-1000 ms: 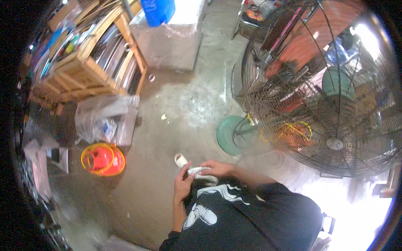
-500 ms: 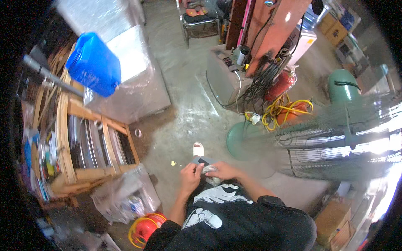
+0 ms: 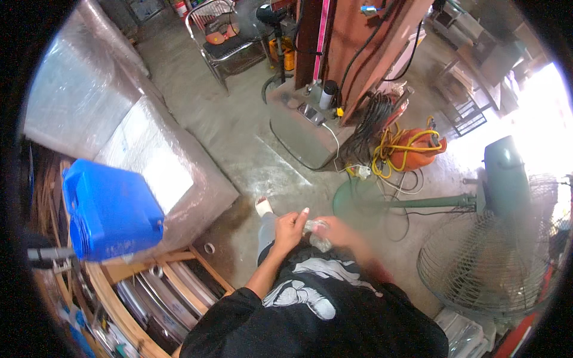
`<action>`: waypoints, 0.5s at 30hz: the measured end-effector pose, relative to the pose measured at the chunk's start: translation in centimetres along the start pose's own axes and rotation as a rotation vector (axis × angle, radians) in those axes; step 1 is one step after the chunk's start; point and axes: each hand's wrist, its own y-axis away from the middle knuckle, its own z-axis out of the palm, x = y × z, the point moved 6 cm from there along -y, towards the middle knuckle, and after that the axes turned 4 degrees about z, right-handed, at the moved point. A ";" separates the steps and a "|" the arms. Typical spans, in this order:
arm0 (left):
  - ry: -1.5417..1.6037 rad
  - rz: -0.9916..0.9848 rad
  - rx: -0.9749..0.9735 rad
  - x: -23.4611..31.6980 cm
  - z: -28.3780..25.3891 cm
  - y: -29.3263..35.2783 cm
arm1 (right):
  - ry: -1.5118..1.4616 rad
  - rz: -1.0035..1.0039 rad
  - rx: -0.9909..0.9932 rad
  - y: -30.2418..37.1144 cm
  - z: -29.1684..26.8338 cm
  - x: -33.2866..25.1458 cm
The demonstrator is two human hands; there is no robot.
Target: The person removes a perforated metal panel from a stainless steel unit, walks around the workshop, and returns to wipe the interior surfaces with a cloth. The person then reattaches the panel to the unit.
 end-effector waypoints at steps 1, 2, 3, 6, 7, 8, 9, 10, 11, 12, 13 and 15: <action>0.006 0.000 -0.054 -0.5 -0.6 -2.0 | -0.058 0.120 0.039 -1.7 -0.3 -0.3; 0.011 -0.018 -0.114 -1.0 -1.0 -3.7 | -0.068 0.060 0.032 -3.1 -0.4 -1.6; 0.004 0.010 -0.129 -1.2 -2.0 -5.6 | -0.046 0.082 0.036 -4.6 -0.6 -2.7; 0.002 0.013 -0.164 -2.2 -6.5 -10.8 | 0.026 -0.083 0.069 -10.0 -0.4 -7.5; 0.025 -0.010 -0.148 -2.6 -7.9 -12.5 | 0.064 -0.246 0.088 -11.9 -0.6 -9.7; 0.042 -0.023 -0.121 -3.0 -9.3 -14.3 | 0.047 -0.253 0.105 -14.2 -0.8 -10.8; -0.050 -0.090 -0.177 -3.9 -10.1 -15.9 | 0.033 -0.321 0.131 -16.5 -1.0 -12.0; 0.016 -0.075 -0.098 -4.3 -11.5 -17.4 | 0.014 -0.383 0.160 -18.6 -1.4 -12.9; 0.062 -0.078 -0.031 -4.9 -12.6 -18.7 | 0.059 -0.626 0.191 -20.5 -2.7 -14.6; 0.107 -0.078 0.038 -5.7 -13.8 -20.2 | 0.013 -0.336 0.211 -23.8 -4.7 -13.4; 0.038 -0.117 0.037 -7.0 -15.0 -21.2 | -0.087 -0.116 0.229 -26.6 -6.9 -12.1; -0.014 -0.195 0.069 -9.5 -17.3 -22.5 | -0.010 0.051 0.512 -31.7 -13.3 -10.9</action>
